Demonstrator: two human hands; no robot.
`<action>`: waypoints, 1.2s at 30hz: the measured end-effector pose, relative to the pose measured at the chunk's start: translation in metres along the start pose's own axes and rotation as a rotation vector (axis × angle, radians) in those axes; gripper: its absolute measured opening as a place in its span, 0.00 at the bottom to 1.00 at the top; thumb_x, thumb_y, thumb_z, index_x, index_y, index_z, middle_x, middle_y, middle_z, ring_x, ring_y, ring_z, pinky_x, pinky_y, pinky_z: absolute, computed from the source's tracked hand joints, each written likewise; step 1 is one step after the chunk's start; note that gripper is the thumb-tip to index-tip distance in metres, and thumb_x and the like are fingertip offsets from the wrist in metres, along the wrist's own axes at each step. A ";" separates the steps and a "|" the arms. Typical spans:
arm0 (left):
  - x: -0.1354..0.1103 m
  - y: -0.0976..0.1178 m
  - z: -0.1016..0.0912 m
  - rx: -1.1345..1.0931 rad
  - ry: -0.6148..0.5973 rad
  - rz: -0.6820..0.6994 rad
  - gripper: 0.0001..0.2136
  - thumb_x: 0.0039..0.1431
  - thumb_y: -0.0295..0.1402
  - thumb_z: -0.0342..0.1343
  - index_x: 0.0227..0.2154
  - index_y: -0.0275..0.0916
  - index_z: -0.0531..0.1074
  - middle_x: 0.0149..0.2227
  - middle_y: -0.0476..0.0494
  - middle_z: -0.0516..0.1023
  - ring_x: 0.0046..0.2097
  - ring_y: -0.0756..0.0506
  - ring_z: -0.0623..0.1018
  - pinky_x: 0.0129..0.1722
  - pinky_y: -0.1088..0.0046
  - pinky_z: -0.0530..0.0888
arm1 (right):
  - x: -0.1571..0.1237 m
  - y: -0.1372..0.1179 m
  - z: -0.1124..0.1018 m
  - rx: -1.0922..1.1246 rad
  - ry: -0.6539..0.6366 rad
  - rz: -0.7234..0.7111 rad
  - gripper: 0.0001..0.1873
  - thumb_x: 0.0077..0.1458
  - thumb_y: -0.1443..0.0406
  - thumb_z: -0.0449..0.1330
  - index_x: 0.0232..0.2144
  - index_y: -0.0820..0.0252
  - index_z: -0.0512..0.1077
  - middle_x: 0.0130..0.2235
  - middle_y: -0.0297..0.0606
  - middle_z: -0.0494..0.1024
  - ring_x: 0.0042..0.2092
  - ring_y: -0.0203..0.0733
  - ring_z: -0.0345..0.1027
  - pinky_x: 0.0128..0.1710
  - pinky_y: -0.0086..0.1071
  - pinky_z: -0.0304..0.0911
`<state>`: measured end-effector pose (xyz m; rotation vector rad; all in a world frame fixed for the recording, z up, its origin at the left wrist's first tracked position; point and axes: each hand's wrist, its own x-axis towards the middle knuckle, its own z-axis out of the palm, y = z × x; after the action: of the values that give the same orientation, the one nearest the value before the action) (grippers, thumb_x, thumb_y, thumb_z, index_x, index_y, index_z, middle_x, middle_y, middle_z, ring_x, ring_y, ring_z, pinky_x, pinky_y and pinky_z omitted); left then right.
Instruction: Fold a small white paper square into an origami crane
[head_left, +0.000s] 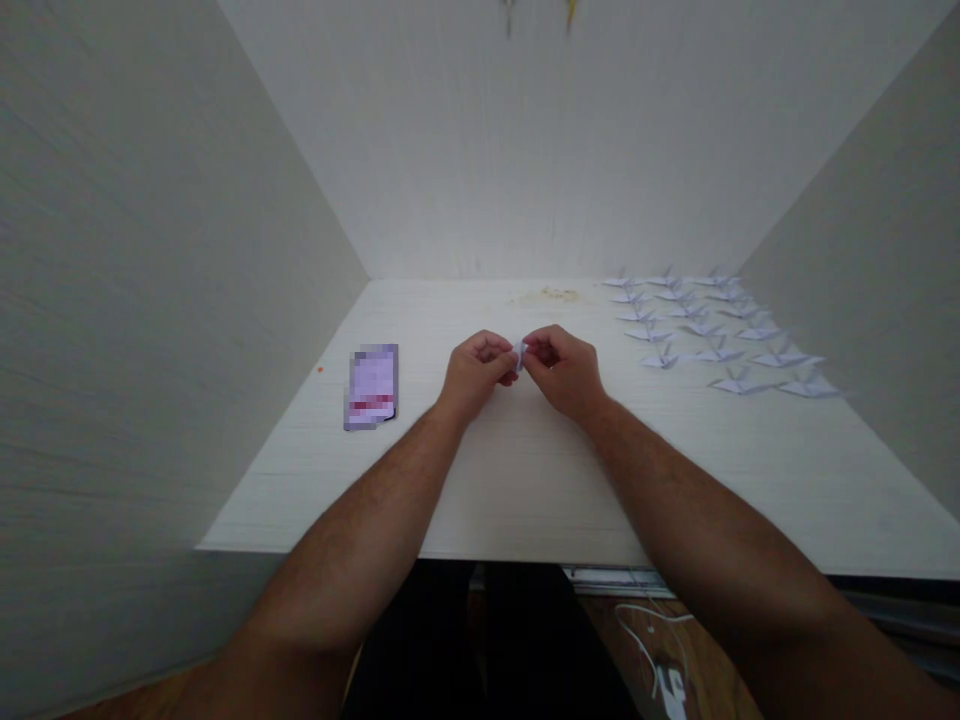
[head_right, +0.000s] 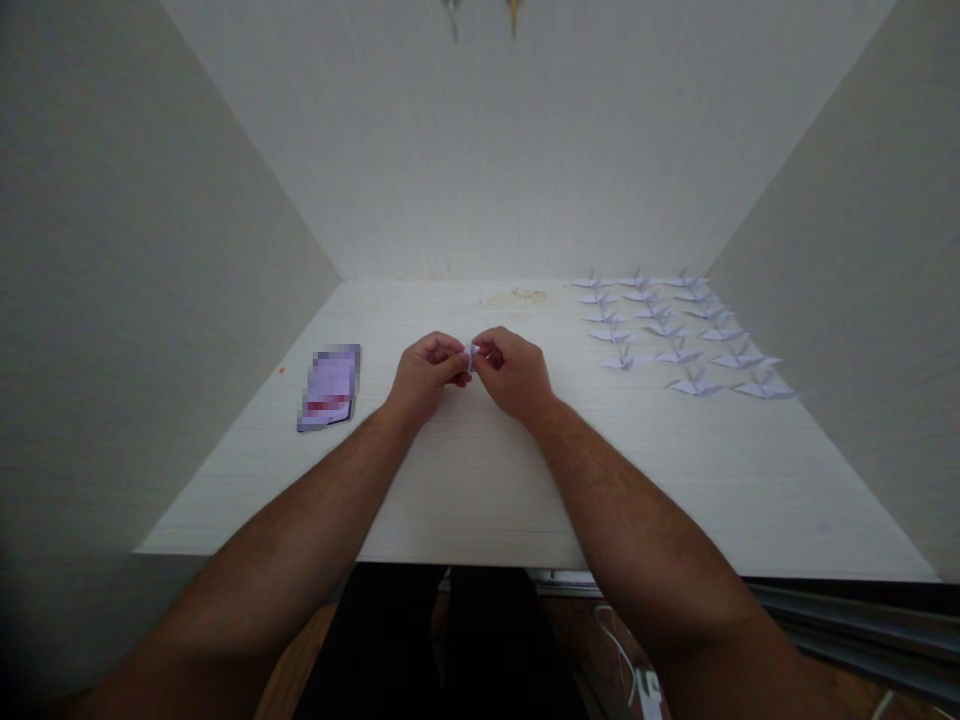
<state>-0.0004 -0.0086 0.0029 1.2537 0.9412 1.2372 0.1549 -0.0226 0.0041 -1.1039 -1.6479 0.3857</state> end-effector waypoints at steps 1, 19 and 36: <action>0.000 0.001 0.000 0.016 0.000 0.012 0.11 0.45 0.34 0.66 0.29 0.37 0.70 0.21 0.51 0.75 0.22 0.52 0.74 0.23 0.75 0.70 | 0.000 -0.001 0.000 -0.014 0.001 -0.011 0.06 0.50 0.69 0.60 0.34 0.56 0.72 0.30 0.32 0.77 0.29 0.35 0.68 0.32 0.32 0.65; 0.002 0.002 -0.003 -0.047 -0.084 -0.067 0.10 0.42 0.33 0.67 0.28 0.36 0.74 0.19 0.53 0.71 0.19 0.55 0.67 0.19 0.78 0.63 | 0.005 0.003 -0.003 0.249 -0.086 0.179 0.06 0.46 0.65 0.63 0.26 0.57 0.67 0.22 0.28 0.71 0.23 0.32 0.62 0.23 0.29 0.59; 0.002 0.005 -0.004 -0.153 -0.113 -0.228 0.10 0.40 0.31 0.67 0.26 0.35 0.73 0.20 0.50 0.72 0.19 0.54 0.68 0.18 0.78 0.64 | 0.006 0.003 -0.007 0.237 -0.129 0.149 0.05 0.47 0.65 0.64 0.27 0.59 0.72 0.24 0.30 0.74 0.24 0.31 0.63 0.24 0.28 0.60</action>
<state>-0.0049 -0.0070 0.0077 1.0533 0.8639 1.0288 0.1624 -0.0178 0.0081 -1.0420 -1.5880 0.7434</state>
